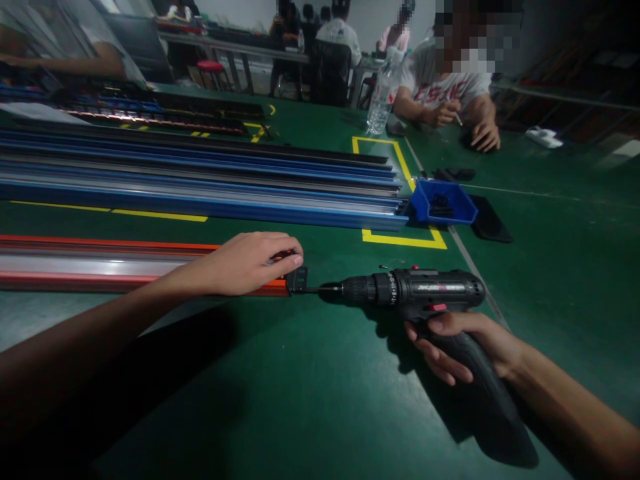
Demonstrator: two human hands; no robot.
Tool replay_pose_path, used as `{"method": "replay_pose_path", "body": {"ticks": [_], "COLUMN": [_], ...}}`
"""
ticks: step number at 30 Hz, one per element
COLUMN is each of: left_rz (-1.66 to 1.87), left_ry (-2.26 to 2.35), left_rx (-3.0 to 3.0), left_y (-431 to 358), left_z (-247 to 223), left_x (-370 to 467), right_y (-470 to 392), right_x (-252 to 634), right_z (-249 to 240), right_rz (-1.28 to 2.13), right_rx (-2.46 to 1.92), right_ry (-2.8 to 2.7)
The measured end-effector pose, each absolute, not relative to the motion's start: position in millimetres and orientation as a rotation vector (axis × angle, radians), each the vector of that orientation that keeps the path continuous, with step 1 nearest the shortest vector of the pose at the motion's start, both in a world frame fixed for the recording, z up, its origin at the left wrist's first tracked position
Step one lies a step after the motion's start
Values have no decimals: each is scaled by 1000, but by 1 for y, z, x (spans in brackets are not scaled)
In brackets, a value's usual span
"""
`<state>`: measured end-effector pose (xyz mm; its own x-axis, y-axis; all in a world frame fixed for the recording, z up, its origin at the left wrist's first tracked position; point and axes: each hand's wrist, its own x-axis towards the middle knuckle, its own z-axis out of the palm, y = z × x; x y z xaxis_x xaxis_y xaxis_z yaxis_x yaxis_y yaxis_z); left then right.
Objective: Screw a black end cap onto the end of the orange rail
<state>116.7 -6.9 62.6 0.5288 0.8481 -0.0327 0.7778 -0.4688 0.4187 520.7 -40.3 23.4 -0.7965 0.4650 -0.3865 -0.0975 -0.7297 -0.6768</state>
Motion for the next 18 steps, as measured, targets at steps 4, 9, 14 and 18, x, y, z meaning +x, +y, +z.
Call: {"method": "replay_pose_path", "body": {"ticks": [4,9,14,18], "left_rz": [246,246,248,245], "left_ry": [1331,1334,1339,1345], "left_rx": [2387,2386,2385,2381], "left_y": [-7,-7,-7,-7], "left_z": [63,63,63,63], "left_x": [117,117,117,117], "right_y": [-41,-40,-38,-38], "right_x": [520,520,519,520], "right_z": [24,25,26,27], "right_rz": [2531,2540,2556,2571], "right_rx": [-805,-807,-801,-777], "right_ry": [-942,-937,-916,-911]}}
